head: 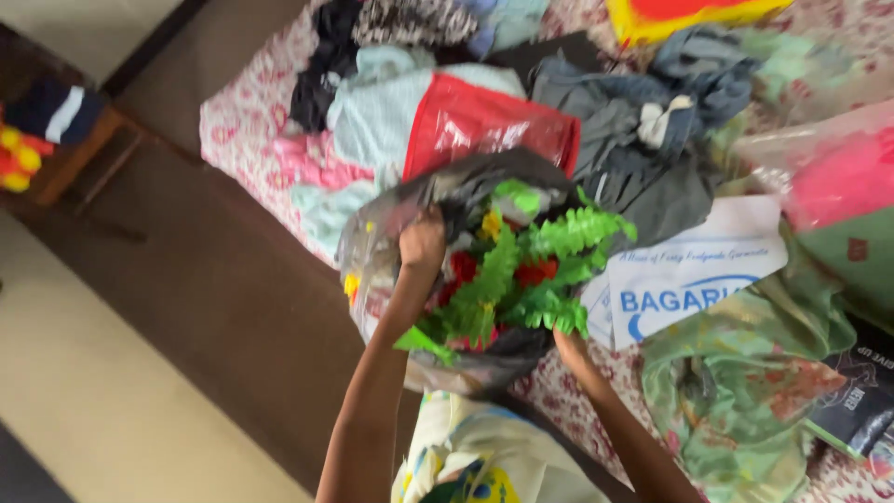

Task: The person sorts through artificial flowers and green leaf garlands in a black plastic bag, removes a floral garland to check it, and then ties the bag shut.

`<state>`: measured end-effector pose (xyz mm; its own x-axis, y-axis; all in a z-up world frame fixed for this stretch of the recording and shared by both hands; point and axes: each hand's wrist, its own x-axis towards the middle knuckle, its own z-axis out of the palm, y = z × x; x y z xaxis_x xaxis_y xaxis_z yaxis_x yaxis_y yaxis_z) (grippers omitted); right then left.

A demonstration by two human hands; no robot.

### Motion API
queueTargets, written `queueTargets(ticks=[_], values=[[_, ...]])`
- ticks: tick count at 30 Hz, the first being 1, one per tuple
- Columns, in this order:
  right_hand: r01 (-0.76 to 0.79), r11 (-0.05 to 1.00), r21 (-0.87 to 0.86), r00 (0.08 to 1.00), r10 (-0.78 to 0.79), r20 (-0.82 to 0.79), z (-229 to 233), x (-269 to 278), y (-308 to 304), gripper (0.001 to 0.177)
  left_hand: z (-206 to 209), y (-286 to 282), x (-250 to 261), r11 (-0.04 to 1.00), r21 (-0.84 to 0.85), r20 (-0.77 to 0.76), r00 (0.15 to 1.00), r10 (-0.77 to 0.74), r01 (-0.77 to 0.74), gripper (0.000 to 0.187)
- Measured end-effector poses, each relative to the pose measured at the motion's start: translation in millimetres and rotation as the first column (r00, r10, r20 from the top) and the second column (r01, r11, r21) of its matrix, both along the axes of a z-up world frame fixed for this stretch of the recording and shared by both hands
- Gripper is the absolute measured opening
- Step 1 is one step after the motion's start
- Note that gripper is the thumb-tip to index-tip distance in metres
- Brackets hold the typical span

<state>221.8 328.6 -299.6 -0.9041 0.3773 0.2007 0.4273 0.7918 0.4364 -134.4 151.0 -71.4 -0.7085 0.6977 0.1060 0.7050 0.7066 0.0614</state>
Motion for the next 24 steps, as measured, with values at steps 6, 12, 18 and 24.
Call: queueTargets(ticks=[6,12,18,24], values=[[0.138,0.836,-0.531,0.832,-0.389,-0.396,87,-11,2,0.021,-2,-5,-10,0.909,0.39,0.25,0.967,0.051,-0.149,0.016],[-0.114,0.414,-0.903,0.535,-0.741,-0.407,119,-7,-8,0.024,-70,15,-51,0.4,0.714,0.699,0.606,-0.38,-0.574,0.008],[-0.61,-0.156,-0.777,0.228,-0.973,0.016,110,1,32,0.033,4,17,-69,0.104,0.538,0.628,0.315,-0.711,-0.837,0.014],[-0.917,-0.241,-0.32,0.245,-0.969,0.027,225,-6,133,0.044,193,-8,-48,-0.004,0.478,0.293,0.164,-0.942,-0.878,0.021]])
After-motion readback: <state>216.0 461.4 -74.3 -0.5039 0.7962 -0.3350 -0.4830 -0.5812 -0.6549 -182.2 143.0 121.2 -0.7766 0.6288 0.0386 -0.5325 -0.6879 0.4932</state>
